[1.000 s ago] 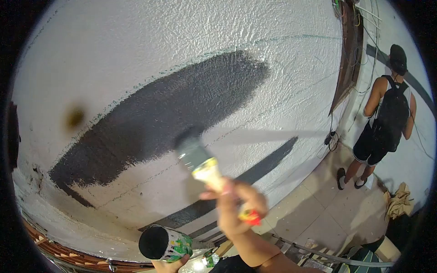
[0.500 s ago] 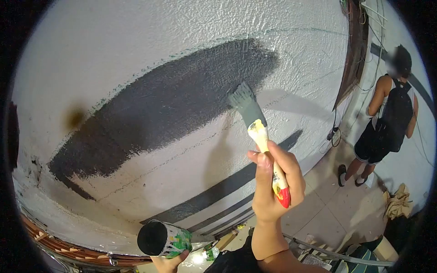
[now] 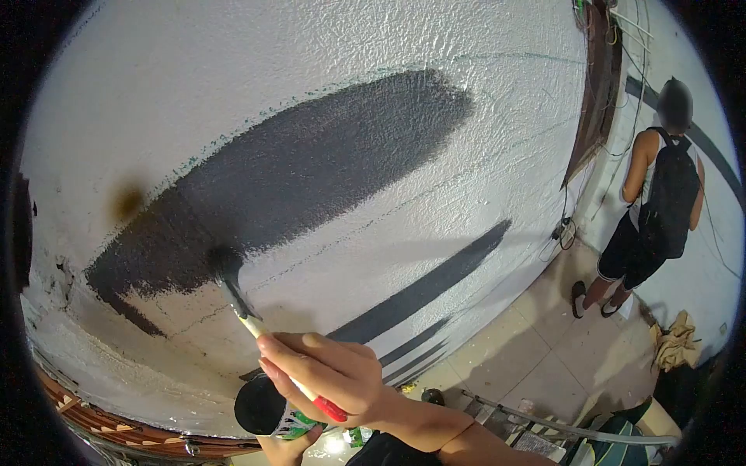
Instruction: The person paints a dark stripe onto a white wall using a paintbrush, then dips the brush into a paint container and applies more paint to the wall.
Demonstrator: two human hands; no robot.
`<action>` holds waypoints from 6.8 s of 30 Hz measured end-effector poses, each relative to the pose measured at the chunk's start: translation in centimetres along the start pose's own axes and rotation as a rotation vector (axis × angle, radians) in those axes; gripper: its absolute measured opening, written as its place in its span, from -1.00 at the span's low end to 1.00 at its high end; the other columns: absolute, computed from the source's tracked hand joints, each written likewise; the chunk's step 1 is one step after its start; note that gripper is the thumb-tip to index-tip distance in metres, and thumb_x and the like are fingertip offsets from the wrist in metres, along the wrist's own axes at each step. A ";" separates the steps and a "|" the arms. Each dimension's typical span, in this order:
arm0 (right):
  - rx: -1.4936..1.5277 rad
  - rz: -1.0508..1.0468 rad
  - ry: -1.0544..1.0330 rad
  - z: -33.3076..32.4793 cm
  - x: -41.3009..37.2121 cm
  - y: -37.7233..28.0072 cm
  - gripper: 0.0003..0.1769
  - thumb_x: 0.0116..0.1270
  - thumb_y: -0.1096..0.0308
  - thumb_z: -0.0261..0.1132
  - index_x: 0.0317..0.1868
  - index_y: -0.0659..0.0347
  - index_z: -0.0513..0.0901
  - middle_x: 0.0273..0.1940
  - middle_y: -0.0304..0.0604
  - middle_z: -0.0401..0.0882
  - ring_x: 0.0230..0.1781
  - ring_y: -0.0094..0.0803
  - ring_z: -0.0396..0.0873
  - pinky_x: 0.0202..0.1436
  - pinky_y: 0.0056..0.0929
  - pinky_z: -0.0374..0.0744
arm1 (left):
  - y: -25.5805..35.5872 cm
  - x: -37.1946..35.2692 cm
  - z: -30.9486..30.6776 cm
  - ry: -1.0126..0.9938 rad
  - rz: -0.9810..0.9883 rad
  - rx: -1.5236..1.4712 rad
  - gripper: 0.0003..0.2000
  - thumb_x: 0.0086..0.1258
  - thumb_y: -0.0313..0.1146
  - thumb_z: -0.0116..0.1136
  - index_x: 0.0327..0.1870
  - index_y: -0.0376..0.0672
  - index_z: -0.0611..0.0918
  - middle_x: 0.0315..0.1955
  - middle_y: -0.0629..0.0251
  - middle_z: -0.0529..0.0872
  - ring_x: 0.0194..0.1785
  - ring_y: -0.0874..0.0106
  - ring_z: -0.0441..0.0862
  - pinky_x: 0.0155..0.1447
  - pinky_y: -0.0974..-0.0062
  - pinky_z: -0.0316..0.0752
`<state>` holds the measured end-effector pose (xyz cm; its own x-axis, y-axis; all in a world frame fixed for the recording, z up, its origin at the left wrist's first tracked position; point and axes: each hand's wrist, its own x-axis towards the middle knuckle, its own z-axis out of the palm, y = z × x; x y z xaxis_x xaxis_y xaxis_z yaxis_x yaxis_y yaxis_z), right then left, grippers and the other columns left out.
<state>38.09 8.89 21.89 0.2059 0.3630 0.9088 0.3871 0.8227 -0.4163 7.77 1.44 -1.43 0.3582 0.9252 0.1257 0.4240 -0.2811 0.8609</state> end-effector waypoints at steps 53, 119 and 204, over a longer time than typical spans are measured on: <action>0.107 0.518 -0.113 -0.6 -1.5 -3.8 -0.81 0.13 0.31 0.32 -0.52 0.25 0.64 -0.74 -0.26 0.61 -0.77 -0.50 0.56 -0.56 -0.60 0.51 | 10.7 7.7 -0.7 0.523 0.178 0.039 0.03 -0.27 -0.25 0.71 0.34 -0.28 0.34 0.18 0.11 0.44 0.24 0.23 0.53 0.32 0.27 0.47; 0.322 0.910 -0.116 2.8 -5.1 -4.2 -0.86 0.31 0.54 0.26 -0.41 0.44 0.61 -0.54 0.04 0.66 -0.70 -0.44 0.61 -0.62 -0.51 0.58 | 10.1 7.0 -3.2 0.361 0.225 0.030 -0.02 -0.32 -0.32 0.69 0.30 -0.25 0.40 0.13 0.04 0.50 0.19 0.13 0.55 0.26 0.24 0.49; 0.490 0.977 0.000 0.1 -6.6 -3.8 -0.76 0.38 0.40 0.25 -0.37 0.45 0.57 -0.51 0.13 0.65 -0.75 -0.32 0.60 -0.72 -0.47 0.59 | 12.1 8.4 -1.5 0.304 0.224 0.099 -0.04 -0.35 -0.38 0.63 0.32 -0.19 0.47 0.13 -0.01 0.47 0.20 0.00 0.43 0.27 0.09 0.42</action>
<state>35.14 3.39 17.46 0.2302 0.9540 0.1921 -0.3432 0.2643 -0.9013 14.70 6.23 10.77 0.1944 0.8673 0.4582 0.4465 -0.4941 0.7459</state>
